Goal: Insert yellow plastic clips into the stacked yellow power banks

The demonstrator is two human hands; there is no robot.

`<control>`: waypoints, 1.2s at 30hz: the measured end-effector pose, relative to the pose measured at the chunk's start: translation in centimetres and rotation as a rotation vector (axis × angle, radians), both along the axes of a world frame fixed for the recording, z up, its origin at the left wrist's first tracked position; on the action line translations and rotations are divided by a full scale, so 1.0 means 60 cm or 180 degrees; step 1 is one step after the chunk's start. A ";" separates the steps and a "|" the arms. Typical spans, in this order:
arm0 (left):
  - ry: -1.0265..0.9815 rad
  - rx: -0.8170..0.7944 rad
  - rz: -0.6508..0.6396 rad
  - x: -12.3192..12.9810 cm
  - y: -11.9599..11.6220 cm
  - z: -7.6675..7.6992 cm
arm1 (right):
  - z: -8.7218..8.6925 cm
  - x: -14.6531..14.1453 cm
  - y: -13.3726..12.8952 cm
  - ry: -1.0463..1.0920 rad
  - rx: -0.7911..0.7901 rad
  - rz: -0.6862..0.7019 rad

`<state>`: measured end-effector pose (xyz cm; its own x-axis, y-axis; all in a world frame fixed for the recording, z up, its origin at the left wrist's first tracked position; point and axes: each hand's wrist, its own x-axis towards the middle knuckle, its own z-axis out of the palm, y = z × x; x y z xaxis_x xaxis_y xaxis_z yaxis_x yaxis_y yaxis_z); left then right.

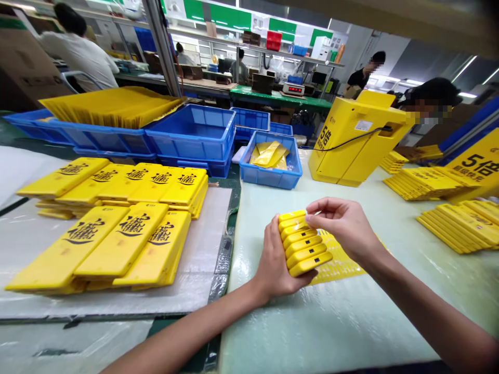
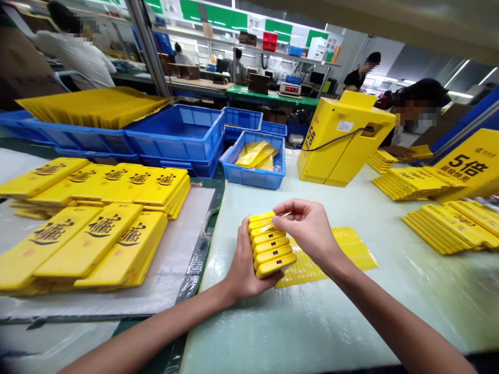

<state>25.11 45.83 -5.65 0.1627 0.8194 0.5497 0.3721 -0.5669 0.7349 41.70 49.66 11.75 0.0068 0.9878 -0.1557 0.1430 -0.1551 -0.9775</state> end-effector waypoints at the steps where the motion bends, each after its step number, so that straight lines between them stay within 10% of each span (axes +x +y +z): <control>1: 0.0012 0.0010 0.0001 0.000 0.001 0.000 | 0.000 0.001 0.000 -0.0026 -0.0023 0.0006; 14: 0.0095 0.0053 0.0017 -0.001 0.000 0.001 | 0.003 0.005 0.005 -0.0443 -0.0110 0.0206; 20: 0.0021 -0.0057 -0.0001 -0.003 0.000 0.009 | 0.000 0.056 0.069 -0.2142 0.0916 0.0639; 26: -0.0019 0.0005 -0.0011 -0.009 0.003 0.015 | -0.098 0.175 0.168 -0.2793 0.0559 0.1333; 36: 0.0079 0.0130 0.0142 -0.013 0.004 0.003 | -0.200 0.207 0.155 -0.2648 0.0482 0.1810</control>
